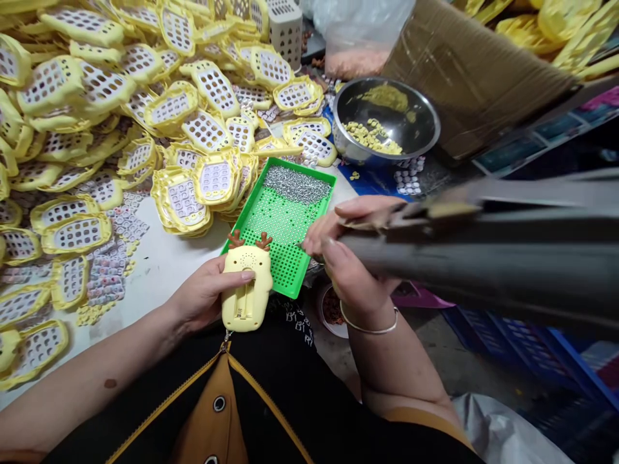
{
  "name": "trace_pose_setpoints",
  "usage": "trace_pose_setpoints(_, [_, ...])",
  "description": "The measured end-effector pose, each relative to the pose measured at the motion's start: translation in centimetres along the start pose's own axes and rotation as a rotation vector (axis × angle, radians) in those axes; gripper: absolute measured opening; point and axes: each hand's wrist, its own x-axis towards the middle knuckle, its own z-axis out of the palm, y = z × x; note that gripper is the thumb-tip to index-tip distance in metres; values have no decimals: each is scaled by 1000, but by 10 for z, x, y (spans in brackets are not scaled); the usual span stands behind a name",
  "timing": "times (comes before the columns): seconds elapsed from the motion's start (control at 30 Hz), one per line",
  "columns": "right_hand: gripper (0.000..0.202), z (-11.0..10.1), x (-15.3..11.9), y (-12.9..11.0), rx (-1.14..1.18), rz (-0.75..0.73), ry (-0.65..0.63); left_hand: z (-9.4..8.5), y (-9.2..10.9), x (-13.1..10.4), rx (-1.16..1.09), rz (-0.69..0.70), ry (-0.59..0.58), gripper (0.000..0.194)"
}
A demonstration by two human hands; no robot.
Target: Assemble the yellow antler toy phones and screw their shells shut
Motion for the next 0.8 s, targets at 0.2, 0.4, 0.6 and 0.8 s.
trace_pose_setpoints(0.2, [16,25,-2,-39,118,-51,-65,4,0,0,33,30,37,34])
trace_pose_setpoints(0.4, [19,30,-6,-25,199,-59,-121,2,-2,0,29,72,8,36])
trace_pose_setpoints(0.6, [19,33,-5,-17,201,-16,-323,3,-3,2,23,66,-36,30])
trace_pose_setpoints(0.8, [16,35,0,-10,271,-13,-405,3,-3,5,19,65,-40,31])
